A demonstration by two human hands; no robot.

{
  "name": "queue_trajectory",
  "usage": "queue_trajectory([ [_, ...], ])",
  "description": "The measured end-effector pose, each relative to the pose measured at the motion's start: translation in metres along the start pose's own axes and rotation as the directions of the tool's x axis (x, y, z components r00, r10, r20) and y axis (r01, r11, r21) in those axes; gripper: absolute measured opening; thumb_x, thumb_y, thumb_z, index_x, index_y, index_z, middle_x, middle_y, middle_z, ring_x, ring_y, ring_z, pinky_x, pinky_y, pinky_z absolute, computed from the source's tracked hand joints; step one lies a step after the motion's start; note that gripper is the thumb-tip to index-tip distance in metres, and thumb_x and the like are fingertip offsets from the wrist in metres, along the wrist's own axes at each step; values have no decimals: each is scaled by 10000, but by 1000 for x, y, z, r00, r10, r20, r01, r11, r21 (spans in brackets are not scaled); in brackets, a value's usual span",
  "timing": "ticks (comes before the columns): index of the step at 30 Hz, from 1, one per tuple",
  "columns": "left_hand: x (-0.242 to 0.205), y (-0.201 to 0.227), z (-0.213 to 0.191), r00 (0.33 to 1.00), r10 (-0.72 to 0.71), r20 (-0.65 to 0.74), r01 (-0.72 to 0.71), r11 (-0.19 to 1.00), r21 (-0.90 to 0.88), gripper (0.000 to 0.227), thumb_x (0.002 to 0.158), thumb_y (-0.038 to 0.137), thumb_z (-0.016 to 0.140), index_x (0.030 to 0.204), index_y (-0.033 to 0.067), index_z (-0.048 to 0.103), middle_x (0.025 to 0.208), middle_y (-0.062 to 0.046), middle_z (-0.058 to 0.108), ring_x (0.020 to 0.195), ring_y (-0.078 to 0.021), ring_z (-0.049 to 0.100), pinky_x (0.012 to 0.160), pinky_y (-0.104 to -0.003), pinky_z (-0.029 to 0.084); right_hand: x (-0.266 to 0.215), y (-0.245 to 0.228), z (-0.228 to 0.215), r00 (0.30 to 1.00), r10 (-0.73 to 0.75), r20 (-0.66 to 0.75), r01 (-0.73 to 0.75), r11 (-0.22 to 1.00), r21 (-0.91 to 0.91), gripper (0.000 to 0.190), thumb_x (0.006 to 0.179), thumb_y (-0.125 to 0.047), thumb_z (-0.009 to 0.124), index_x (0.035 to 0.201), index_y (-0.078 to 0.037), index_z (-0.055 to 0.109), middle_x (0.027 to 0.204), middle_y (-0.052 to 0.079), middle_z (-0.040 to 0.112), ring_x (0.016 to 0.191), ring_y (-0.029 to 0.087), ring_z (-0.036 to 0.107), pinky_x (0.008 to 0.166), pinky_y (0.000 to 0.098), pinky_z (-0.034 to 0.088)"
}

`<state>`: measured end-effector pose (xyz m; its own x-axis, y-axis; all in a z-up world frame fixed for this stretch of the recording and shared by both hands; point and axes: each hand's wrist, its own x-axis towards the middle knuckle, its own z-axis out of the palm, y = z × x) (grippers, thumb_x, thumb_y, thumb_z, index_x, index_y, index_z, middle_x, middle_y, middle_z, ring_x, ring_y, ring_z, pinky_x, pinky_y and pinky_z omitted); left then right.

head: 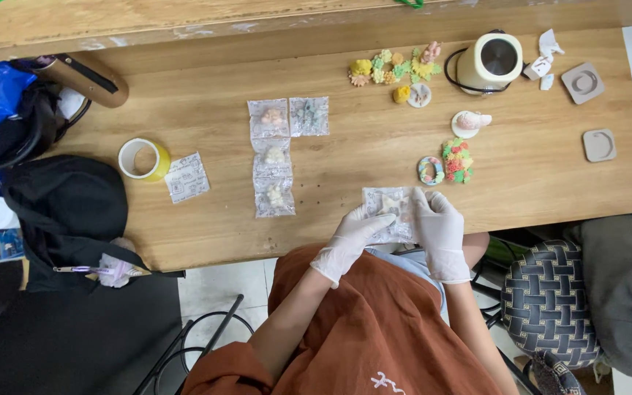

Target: The recorder is sorting and organizing small craft ornaments and supply bags on a wooden desk.

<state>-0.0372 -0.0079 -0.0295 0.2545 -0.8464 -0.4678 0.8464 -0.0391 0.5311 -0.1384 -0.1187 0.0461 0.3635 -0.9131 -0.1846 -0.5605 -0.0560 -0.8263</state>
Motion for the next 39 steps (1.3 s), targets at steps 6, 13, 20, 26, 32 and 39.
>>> queue_trajectory([
  [6,77,-28,-67,983,-114,-145,15,833,-553,279,961,54,644,1239,47,621,1195,-115,743,1120,-200,729,956,-299,555,0,-3,-1,990,-16,140,18,1000,-16,281,1023,-227,595,1197,-38,709,954,48,755,789,78,657,736,252,521],
  [13,182,-34,-153,867,104,-487,-368,792,-488,358,1032,230,599,1378,142,574,1280,-34,660,1194,-153,615,1018,-304,481,2,40,-1,971,77,225,-74,997,-19,306,1039,-252,586,1235,-49,706,965,51,755,826,113,681,759,265,527],
  [20,48,34,-15,628,0,-778,81,995,66,826,881,327,722,1521,-5,320,1556,-225,321,1423,-313,382,1170,-444,344,4,47,-7,950,224,219,-218,975,-50,315,1025,-279,575,1226,-83,720,967,30,740,809,93,653,652,282,517],
  [26,55,14,-75,541,840,37,31,-64,997,769,819,167,725,1502,38,398,1553,-206,384,1466,-337,360,1236,-454,298,9,50,-2,951,195,241,-171,978,-116,314,1023,-280,596,1209,-71,739,962,45,758,810,100,661,708,271,516],
  [32,49,61,-115,698,669,258,41,-396,917,766,769,82,727,1488,89,464,1539,-146,462,1425,-319,435,1158,-428,373,13,34,3,947,188,259,-163,980,-115,324,1018,-254,599,1221,-38,731,975,57,764,841,114,668,780,271,526],
  [39,81,21,-178,674,729,-123,-20,183,983,558,812,85,715,1339,29,540,1218,-223,622,1138,-404,614,987,-494,494,74,96,91,812,288,507,-395,912,114,419,989,-279,611,1339,-51,647,1189,83,740,1017,140,682,854,275,517],
])
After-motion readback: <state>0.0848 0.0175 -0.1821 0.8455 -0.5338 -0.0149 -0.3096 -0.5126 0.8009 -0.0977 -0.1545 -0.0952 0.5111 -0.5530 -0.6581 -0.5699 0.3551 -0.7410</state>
